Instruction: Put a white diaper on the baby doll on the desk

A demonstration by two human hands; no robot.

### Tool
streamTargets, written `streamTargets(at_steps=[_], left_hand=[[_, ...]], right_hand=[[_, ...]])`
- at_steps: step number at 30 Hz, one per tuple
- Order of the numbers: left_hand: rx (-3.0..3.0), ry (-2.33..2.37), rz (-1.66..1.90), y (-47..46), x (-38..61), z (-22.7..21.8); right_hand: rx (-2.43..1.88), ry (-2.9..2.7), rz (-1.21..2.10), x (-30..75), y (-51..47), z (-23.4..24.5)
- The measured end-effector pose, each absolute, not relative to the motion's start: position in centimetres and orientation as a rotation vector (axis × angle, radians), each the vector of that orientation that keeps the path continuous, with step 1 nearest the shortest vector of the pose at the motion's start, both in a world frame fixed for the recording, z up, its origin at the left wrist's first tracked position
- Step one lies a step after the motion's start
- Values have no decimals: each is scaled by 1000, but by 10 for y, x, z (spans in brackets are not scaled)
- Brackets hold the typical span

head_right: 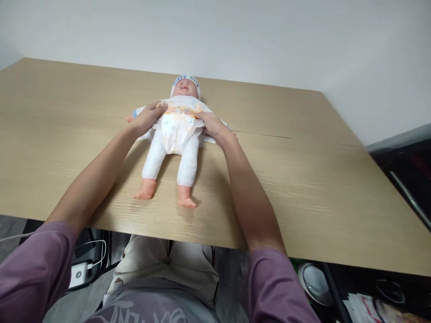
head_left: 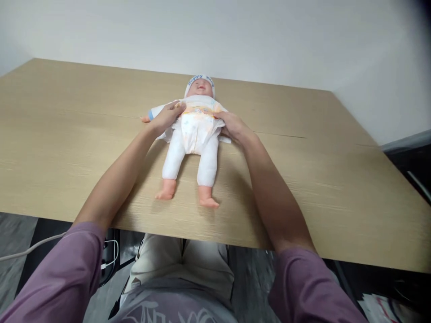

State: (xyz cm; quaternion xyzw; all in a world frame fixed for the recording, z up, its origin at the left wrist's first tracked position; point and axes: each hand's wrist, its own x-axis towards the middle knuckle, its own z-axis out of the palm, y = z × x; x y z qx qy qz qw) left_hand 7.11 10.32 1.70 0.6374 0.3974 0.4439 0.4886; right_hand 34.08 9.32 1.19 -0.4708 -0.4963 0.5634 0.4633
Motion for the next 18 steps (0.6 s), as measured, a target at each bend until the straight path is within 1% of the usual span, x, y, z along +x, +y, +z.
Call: streamTargets(at_steps=[4,10,13,16,18], left_hand=[[1494,855,950,99,63,18],[1465,801,783,95,52,22],[1429,812,722,96,49,24],[1403,861,719,96,48,28],[1391,899,721,96,48,31]], right_hand=[[-1062,-1261,1523,351,82,20],[-1074,-1394,1595,363,67,25],[-1146,-1449,1587,369,65,30],[-1256,-1646,1409,381,66,41],[-1388,-1848,1086,389,66,51]])
